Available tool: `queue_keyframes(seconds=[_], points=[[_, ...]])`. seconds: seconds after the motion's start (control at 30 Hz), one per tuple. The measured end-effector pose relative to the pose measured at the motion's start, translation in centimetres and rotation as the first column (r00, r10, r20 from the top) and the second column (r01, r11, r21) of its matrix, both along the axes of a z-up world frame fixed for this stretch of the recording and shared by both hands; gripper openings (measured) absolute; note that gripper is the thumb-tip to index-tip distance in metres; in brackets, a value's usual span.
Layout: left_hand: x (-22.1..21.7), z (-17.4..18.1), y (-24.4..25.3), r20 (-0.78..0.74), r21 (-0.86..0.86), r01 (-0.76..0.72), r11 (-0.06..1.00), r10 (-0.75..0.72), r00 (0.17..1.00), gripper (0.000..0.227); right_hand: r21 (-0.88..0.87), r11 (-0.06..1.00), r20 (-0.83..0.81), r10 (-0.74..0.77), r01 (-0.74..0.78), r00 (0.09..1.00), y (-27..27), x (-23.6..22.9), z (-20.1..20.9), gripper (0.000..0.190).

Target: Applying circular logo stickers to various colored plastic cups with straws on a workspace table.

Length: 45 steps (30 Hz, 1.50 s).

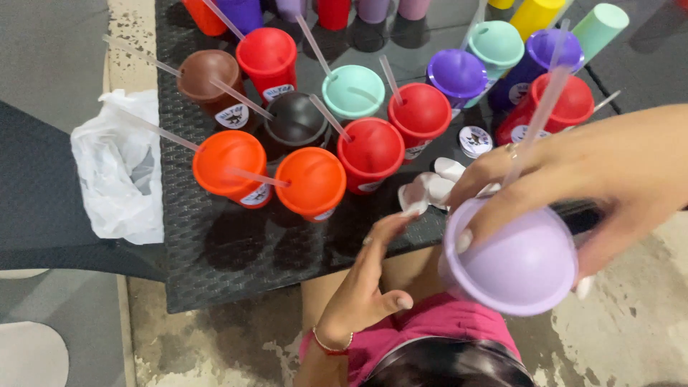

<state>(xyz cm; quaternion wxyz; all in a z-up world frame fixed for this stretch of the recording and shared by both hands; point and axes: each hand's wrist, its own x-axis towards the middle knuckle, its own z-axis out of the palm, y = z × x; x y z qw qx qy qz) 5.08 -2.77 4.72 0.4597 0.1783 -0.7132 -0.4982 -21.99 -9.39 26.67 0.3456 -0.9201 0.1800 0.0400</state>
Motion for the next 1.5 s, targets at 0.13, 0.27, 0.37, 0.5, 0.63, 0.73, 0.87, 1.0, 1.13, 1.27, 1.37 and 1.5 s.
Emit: queue_keyframes(seconds=[0.13,0.27,0.37,0.5,0.63,0.73,0.87,1.0,1.13,1.27,1.37,1.5], points=[[-3.6,-0.9,0.2,0.158,0.164,0.379,0.911,-0.404,0.901,0.093,0.217,0.945,0.082,0.232,-0.245,0.969,1.3,2.5,-2.8,0.063],[-3.8,-1.9,2.5,0.137,0.315,0.3,0.9,-0.356,0.925,0.101,0.195,0.951,0.116,0.218,-0.238,0.969,1.9,0.1,-4.5,0.069],[-5.5,-4.3,3.8,-0.145,0.455,-0.128,0.881,0.215,0.966,0.121,-0.163,0.98,0.057,-0.104,0.112,0.993,3.6,-3.5,-5.5,0.078],[-6.9,-9.1,2.7,0.225,0.138,-0.828,0.543,0.797,0.56,0.128,-0.224,0.408,0.373,-0.803,0.885,0.465,3.4,-6.6,-13.0,0.02],[-8.5,-5.9,1.4,0.141,0.156,-0.814,0.559,0.804,0.578,0.117,-0.525,0.075,0.397,-0.86,0.848,0.321,-0.1,-8.1,-23.5,0.02],[-9.2,-5.5,1.1,0.169,0.143,-0.828,0.542,0.811,0.56,0.115,-0.617,-0.014,0.316,-0.92,0.787,0.232,-2.2,-7.9,-26.8,0.034],[-9.3,-7.5,0.7,0.21,0.027,-0.873,0.487,0.851,0.482,0.116,-0.6,0.003,0.305,-0.924,0.8,0.233,-2.5,-7.2,-26.2,0.034],[-9.1,-7.3,0.6,0.226,-0.024,-0.888,0.459,0.868,0.443,0.116,-0.54,0.014,0.324,-0.919,0.842,0.223,-2.6,-7.5,-25.9,0.031],[-8.9,-6.1,0.0,0.25,0.035,-0.861,0.507,0.83,0.499,0.112,-0.469,-0.009,0.323,-0.933,0.883,0.162,-2.9,-7.6,-24.8,0.028],[-8.6,-7.1,0.0,0.244,-0.157,-0.853,0.497,0.857,0.455,0.114,-0.467,-0.01,0.306,-0.94,0.884,0.151,-2.7,-7.1,-23.7,0.035],[-7.7,-8.0,-0.3,0.123,-0.284,-0.837,0.468,0.883,0.453,0.113,-0.425,-0.006,0.28,-0.952,0.905,0.125,-3.0,-6.7,-23.2,0.039],[-8.5,-8.1,-2.0,0.144,-0.279,-0.831,0.481,0.877,0.459,0.113,-0.438,0.029,0.299,-0.938,0.898,0.176,-3.4,-6.7,-23.0,0.047]])
